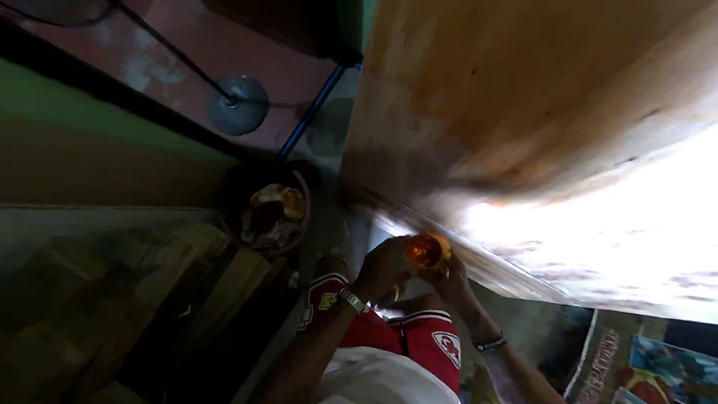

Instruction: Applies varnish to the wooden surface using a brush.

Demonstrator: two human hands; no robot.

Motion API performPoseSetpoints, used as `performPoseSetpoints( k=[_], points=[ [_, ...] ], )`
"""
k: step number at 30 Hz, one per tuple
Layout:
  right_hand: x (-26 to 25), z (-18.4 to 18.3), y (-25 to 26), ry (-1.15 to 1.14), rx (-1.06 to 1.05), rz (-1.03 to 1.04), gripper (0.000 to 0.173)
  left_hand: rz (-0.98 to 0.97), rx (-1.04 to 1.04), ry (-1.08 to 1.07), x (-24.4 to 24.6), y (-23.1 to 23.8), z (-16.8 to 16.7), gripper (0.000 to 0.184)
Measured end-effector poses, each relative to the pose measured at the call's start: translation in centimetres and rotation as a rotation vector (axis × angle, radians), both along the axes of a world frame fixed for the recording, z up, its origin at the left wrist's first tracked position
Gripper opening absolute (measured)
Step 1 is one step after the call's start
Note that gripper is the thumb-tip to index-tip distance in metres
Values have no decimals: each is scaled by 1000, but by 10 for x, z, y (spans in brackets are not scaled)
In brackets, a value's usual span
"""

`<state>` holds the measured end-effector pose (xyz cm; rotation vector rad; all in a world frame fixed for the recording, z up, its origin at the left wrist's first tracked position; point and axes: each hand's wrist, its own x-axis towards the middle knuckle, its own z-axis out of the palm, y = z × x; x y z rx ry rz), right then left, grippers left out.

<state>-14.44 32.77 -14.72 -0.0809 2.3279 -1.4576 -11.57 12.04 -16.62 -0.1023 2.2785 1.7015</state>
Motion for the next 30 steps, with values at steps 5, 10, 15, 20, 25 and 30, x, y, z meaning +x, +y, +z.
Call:
performPoseSetpoints(
  k=[5,10,15,20,25,30],
  points=[
    [-29,-33,-7,103,-87,70,83,-43,-24,183,-37,-11,-38,71],
    [-44,-80,-24,78,-26,32,82,-91,-18,228,-58,-30,-98,77],
    [-59,-128,-40,-6,42,66,83,-73,31,238,-71,-45,-164,83],
    [-77,-192,-47,84,113,123,81,-89,53,235,-92,-56,-224,89],
    [-86,-196,-65,-109,320,16,72,-123,7,193,-106,-64,-237,85],
    [-77,-202,-66,-119,276,-40,76,-145,125,345,-110,-59,-255,83]
  ],
)
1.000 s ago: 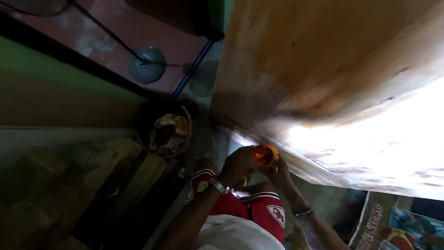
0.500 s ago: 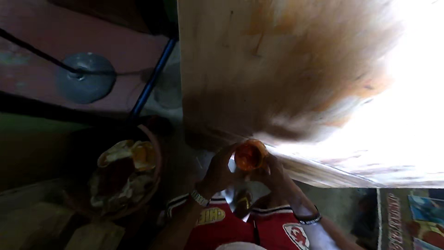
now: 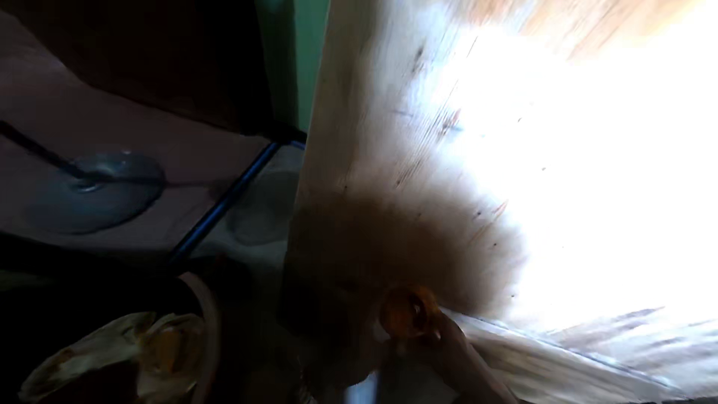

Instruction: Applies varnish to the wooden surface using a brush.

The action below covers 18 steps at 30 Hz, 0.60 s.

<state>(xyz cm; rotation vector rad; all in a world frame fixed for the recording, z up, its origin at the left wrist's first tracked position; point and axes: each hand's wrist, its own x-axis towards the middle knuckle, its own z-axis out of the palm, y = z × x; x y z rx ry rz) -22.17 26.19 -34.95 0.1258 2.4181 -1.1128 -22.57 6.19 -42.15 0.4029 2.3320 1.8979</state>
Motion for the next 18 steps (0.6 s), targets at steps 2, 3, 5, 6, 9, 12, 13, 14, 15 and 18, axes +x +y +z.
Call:
performPoseSetpoints(
  k=[2,3,5,6,9,12,13,14,15,18],
  points=[
    [5,-8,-3,-26,-90,-78,67,-13,31,68,-1,-1,-8,79],
    [8,-13,-5,-34,-118,-102,64,-14,37,85,2,-3,-12,78],
    [12,-19,-10,-33,-140,-100,61,-15,-26,79,6,-9,-18,79],
    [13,-20,-13,-23,-143,-82,59,-14,-69,71,6,-13,-14,79],
    [13,-20,-22,0,-166,2,58,0,-100,50,10,-27,0,83],
    [12,-1,-35,-29,-52,104,57,24,-52,47,11,-38,5,84],
    [11,4,-36,-15,-22,152,58,53,-50,70,11,-43,9,84],
    [11,8,-36,13,-8,199,62,84,-50,59,12,-48,16,85],
    [10,13,-33,44,-2,230,66,123,-51,34,13,-53,25,87],
    [10,23,-22,111,5,234,49,259,-67,57,12,-64,43,89]
  ],
)
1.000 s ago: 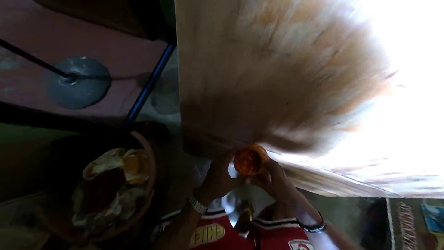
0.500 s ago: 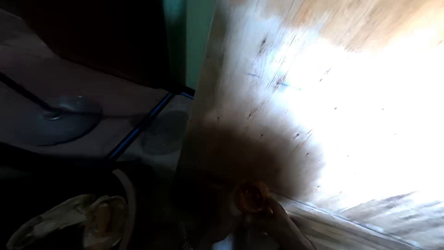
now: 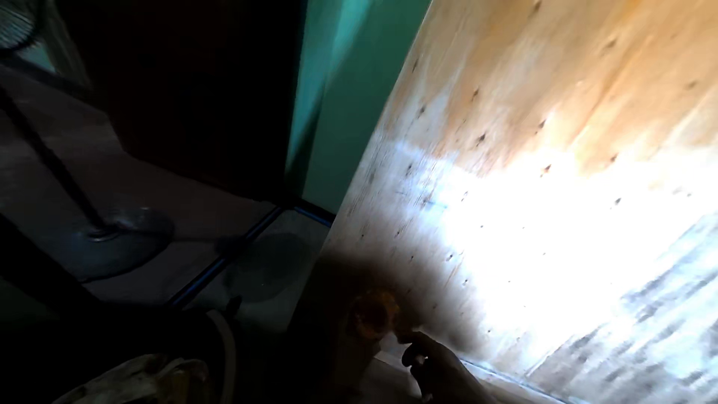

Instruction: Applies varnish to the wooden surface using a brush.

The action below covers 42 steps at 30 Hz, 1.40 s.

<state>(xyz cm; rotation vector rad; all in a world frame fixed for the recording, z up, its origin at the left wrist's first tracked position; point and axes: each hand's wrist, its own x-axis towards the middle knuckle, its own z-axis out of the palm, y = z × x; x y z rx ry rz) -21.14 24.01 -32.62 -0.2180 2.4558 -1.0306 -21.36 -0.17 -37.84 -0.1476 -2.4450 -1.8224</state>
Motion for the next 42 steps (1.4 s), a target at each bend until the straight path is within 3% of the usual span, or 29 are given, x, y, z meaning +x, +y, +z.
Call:
performPoseSetpoints(
  k=[2,4,7,9,12,16,19,26,35,39,42],
  points=[
    [2,12,3,52,25,-38,32,87,3,191,-5,-5,1,84],
    [0,28,5,127,48,-72,28,132,-33,289,-15,-9,4,83],
    [-11,62,13,377,-26,-26,21,129,-95,206,-28,-14,29,64],
    [-21,90,19,609,-72,96,15,130,-91,204,-34,-13,27,52],
    [-34,142,13,878,-131,155,15,117,-20,365,-36,-3,28,68],
    [-37,189,-8,1068,-306,217,16,27,69,359,-39,13,36,82],
    [-29,194,-25,1002,-292,243,17,-27,129,368,-44,22,37,85],
    [-40,165,-44,857,-19,201,15,23,182,514,-41,26,39,84],
    [-45,160,-63,834,28,253,14,82,263,563,-47,25,38,81],
    [-44,175,-60,899,63,195,15,85,261,559,-45,19,35,84],
    [-53,166,-64,968,-18,127,17,117,274,531,-54,16,27,83]
  ],
)
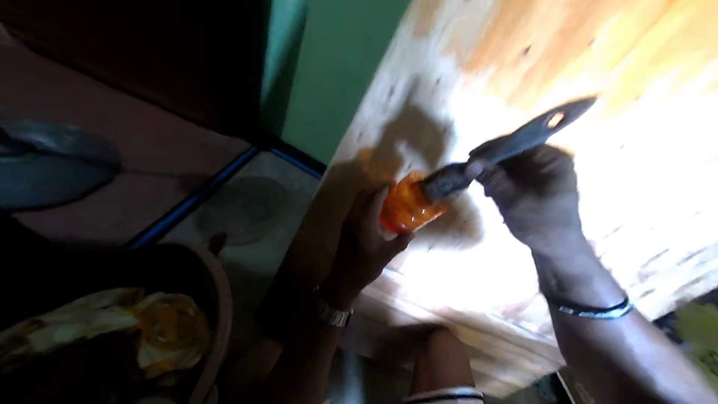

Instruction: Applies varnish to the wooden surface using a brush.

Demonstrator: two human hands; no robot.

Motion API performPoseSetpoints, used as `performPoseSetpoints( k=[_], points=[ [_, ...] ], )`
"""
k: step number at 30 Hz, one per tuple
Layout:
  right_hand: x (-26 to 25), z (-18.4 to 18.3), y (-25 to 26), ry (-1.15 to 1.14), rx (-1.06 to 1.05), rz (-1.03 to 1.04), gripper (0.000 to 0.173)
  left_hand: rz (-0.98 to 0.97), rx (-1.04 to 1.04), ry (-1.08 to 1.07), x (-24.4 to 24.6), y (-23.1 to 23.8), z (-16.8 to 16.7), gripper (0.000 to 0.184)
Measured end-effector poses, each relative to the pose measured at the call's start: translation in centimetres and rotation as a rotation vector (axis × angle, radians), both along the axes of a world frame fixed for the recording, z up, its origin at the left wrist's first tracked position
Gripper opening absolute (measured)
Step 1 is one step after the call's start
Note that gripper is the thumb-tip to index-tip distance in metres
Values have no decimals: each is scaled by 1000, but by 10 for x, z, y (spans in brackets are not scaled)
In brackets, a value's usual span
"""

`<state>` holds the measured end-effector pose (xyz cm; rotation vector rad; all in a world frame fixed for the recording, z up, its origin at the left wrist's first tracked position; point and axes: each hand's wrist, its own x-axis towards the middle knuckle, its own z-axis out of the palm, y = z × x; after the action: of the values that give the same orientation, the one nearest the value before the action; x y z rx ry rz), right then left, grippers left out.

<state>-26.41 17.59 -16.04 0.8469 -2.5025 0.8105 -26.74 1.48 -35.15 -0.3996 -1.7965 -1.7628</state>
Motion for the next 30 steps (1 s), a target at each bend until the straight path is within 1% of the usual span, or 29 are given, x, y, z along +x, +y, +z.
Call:
performPoseSetpoints(
  k=[3,6,8,11,14,16,18,19,21,23,24,26,28,29,30],
  points=[
    [-14,-27,-1,-69,-164,-15,16,17,6,-11,-8,-8,-8,80],
    [-24,-46,-10,-262,-441,4,12,57,12,-38,-8,-16,-7,82],
    [-31,-53,-20,-405,-649,-10,14,94,-5,-40,-9,-21,-6,84],
    [-41,-58,-32,-615,-874,-68,20,167,-46,-26,-12,-28,-6,83],
    [-53,-63,-36,-723,-1002,-87,23,201,-89,-44,-19,-38,-10,84],
    [-61,-64,-38,-697,-1024,-89,22,210,-94,-83,-21,-43,-13,84],
    [-67,-59,-38,-585,-980,-74,15,216,-81,-108,-22,-47,-15,84],
    [-71,-56,-37,-496,-915,-52,11,232,-87,-110,-22,-50,-17,83],
    [-80,-46,-34,-282,-704,10,13,281,-117,-108,-22,-57,-21,80],
    [-93,-28,-31,-43,-419,69,20,321,-136,-120,-21,-70,-26,78],
    [-106,-13,-32,92,-301,93,22,332,-132,-143,-21,-77,-29,76],
    [-127,25,-31,290,-95,115,29,368,-136,-162,-18,-96,-40,73],
    [-145,67,-32,497,-5,137,31,421,-134,-205,-15,-116,-49,74],
    [-149,82,-35,600,28,121,31,449,-140,-241,-12,-126,-51,75],
    [-150,89,-38,679,65,94,29,472,-139,-262,-9,-136,-54,76]
  ],
)
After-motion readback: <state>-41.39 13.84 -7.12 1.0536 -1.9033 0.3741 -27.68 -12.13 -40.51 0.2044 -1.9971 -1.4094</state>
